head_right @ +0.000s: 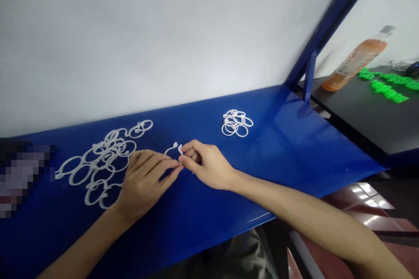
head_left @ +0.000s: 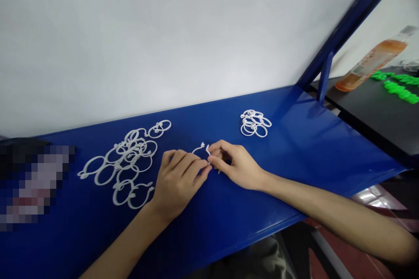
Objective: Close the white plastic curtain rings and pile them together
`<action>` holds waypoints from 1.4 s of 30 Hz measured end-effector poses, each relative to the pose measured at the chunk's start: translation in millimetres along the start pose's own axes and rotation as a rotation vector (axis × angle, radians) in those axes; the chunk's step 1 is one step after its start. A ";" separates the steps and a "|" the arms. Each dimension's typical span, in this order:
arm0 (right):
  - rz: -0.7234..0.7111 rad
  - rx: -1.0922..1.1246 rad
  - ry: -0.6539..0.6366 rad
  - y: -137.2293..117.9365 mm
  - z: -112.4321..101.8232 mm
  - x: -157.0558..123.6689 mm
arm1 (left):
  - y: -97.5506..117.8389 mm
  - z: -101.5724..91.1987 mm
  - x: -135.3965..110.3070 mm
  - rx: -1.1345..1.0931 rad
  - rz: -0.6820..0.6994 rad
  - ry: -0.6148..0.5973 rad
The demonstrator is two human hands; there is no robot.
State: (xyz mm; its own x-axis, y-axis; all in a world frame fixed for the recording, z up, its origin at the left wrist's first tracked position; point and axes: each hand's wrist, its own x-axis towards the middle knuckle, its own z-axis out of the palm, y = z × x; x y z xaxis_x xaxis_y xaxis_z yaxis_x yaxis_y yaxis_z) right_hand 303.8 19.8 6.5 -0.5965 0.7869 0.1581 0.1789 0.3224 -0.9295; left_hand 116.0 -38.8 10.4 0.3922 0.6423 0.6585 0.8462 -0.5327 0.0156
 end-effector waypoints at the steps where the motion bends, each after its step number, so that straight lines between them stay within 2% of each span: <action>1: 0.014 0.034 -0.004 1.0 1.2 -0.2 | 1.3 1.7 -0.6 -0.024 0.017 -0.019; 5: -0.007 -0.025 -0.001 3.9 -1.7 -0.8 | 3.2 8.4 -5.5 -0.226 0.029 -0.077; 7: -0.069 -0.123 0.000 3.4 -5.0 -1.3 | 2.6 8.1 -6.9 -0.304 -0.076 -0.033; 9: -0.145 -0.195 -0.012 2.5 -7.9 -1.8 | 1.0 5.3 -6.6 -0.339 -0.238 0.005; 11: -0.221 -0.230 -0.029 2.1 -9.8 -2.3 | -1.1 1.6 -5.1 -0.388 -0.366 -0.035; 14: -0.307 -0.228 -0.063 3.0 -10.3 -2.7 | -3.3 -1.4 -2.0 -0.508 -0.463 -0.120; 19: -0.340 -0.199 -0.124 2.5 -10.5 -6.1 | -1.7 0.9 -0.6 -0.650 -0.509 -0.102; 25: -0.438 -0.292 -0.187 0.1 -12.4 -11.0 | -2.4 5.7 -4.4 -0.678 -0.497 -0.133; 31: -0.410 -0.449 -0.106 1.1 -14.4 -3.6 | -12.7 9.4 -3.2 -0.662 -0.651 -0.160; 36: -0.582 -0.589 -0.143 0.5 -23.6 -3.7 | -23.1 10.2 -6.6 -0.798 -0.817 -0.190; 42: -0.768 -0.797 -0.182 0.4 -20.2 -4.4 | -25.6 12.6 -9.8 -0.885 -0.818 -0.282</action>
State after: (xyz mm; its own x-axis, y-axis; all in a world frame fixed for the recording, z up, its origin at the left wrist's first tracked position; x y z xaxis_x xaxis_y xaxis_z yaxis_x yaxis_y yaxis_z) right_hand 322.4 27.1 12.2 -0.8579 0.1667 0.4860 0.1249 0.9852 -0.1176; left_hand 95.1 -24.6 -5.9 0.0203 0.9993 0.0325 0.3869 -0.0378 0.9213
